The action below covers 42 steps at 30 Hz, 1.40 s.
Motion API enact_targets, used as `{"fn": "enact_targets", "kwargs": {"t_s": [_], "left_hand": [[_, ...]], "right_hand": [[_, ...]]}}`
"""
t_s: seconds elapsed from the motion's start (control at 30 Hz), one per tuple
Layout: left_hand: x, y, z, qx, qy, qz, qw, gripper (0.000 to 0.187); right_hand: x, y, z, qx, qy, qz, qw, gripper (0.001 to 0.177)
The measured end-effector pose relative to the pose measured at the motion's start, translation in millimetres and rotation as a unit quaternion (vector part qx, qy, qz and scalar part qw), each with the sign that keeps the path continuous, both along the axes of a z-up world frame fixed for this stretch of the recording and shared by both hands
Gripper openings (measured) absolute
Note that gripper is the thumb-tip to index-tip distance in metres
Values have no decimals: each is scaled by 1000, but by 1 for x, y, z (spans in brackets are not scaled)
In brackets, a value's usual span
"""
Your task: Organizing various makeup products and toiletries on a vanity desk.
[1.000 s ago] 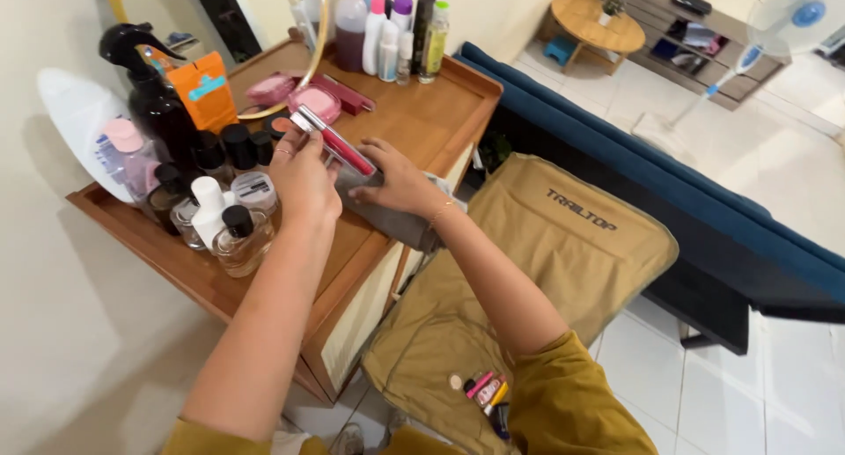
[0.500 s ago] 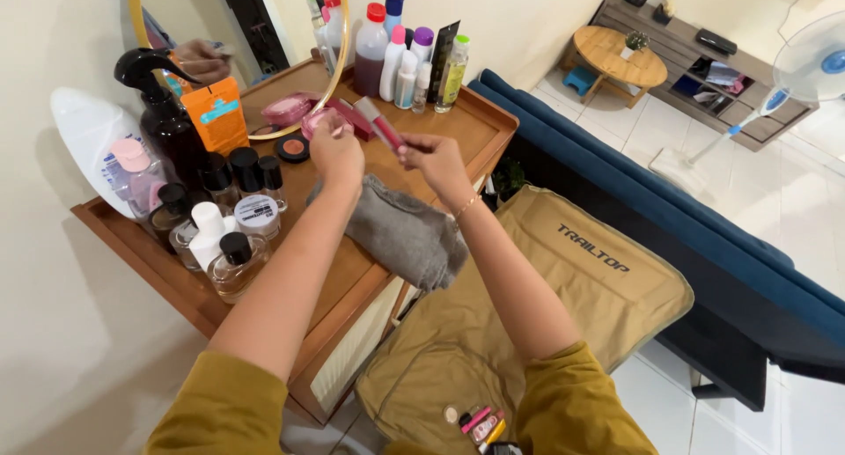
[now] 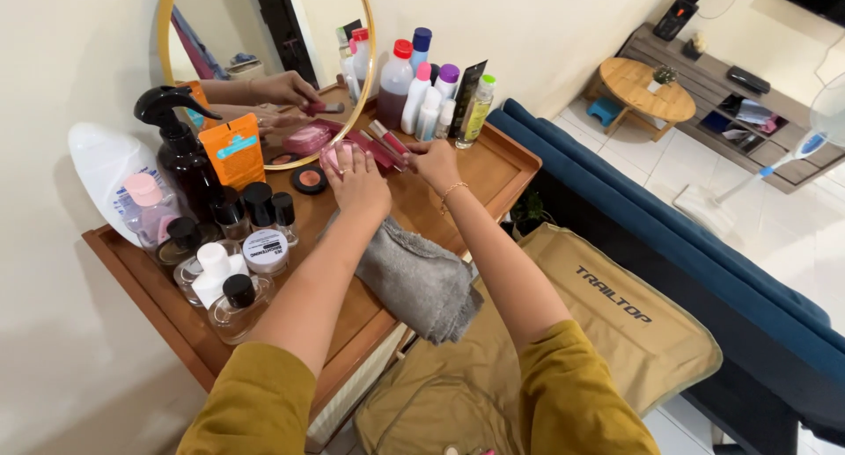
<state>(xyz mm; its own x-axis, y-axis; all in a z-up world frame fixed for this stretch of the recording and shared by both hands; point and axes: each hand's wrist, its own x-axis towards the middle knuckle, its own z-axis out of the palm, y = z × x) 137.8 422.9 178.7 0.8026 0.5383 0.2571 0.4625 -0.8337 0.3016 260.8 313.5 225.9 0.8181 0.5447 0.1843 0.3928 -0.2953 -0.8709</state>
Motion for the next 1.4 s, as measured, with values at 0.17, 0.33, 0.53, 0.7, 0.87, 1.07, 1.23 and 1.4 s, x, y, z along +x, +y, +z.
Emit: {"fn": "enact_targets", "kwargs": {"t_s": [0.17,0.33,0.53,0.7,0.87,1.07,1.23,1.4], "left_hand": [[-3,-4,0,12,28,1,1000,69],[-8,-6,7,3,57,7,998,68],[-7,-6,5,-2,55,2,999,67],[-10,-7,8,-12,33,-1,999,67],[-9,-8,11,-21,42,5,999,67],[-12,-8,14,-38,36,7,999,65],[-16,-8,17,-51,28,5,998,64],[-25,-7,29,-62,11,1,998,63]], "right_hand": [[3,13,-2,-49,-33,13,998,24],[11,19,-10,-58,-46,15,997,24],[10,17,-7,-64,-45,27,997,27],[20,20,-17,-30,5,53,998,32],[23,21,-18,-25,13,60,998,34],[31,17,-27,-11,14,64,998,35],[28,12,-25,19,61,58,996,30],[6,-11,-11,43,-32,63,997,25]]}}
